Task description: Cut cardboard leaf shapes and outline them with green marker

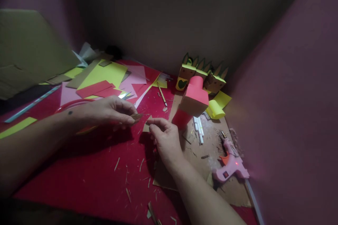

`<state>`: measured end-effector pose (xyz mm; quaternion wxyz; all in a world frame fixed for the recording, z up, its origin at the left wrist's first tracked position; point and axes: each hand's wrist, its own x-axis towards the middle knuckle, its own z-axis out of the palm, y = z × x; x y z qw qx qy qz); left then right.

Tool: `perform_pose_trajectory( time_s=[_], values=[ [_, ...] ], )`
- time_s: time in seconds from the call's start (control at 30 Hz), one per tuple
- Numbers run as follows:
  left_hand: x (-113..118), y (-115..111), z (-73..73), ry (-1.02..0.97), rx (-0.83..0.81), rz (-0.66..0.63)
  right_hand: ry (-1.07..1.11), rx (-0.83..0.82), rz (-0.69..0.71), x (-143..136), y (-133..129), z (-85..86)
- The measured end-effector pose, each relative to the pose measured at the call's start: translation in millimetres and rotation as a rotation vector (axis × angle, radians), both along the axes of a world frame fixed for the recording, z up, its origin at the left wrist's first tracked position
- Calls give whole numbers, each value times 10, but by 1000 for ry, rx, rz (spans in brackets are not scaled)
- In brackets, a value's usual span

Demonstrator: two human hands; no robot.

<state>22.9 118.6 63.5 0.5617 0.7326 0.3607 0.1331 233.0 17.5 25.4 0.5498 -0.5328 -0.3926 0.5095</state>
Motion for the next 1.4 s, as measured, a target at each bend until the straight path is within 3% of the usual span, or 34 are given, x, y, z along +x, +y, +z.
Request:
perform_pose_trajectory(
  time_s=[0.23, 0.43, 0.8, 0.9, 1.0, 1.1, 1.23, 1.33, 1.4],
  values=[
    [104, -78, 2, 44, -19, -24, 4, 39, 44, -31, -27, 30],
    [160, -133, -41, 85, 19, -61, -157, 130, 84, -38, -46, -16],
    [150, -173, -193, -45, 428, -80, -239, 267, 44, -38, -127, -20],
    [144, -170, -124, -29, 375, -35, -201, 218, 56, -20, -101, -19],
    [120, -143, -25, -4, 283, 102, -181, 144, 75, 10, -55, -52],
    [107, -123, 21, -52, 203, 214, -308, 163, 116, 24, -25, -122],
    [129, -173, 25, -80, 178, 232, -646, 284, 214, 21, -45, -200],
    [147, -229, 42, -77, 244, 204, -867, 350, 150, 18, -87, -189],
    [153, -247, 44, -76, 267, 177, -842, 396, 82, 9, -112, -141]
  ],
)
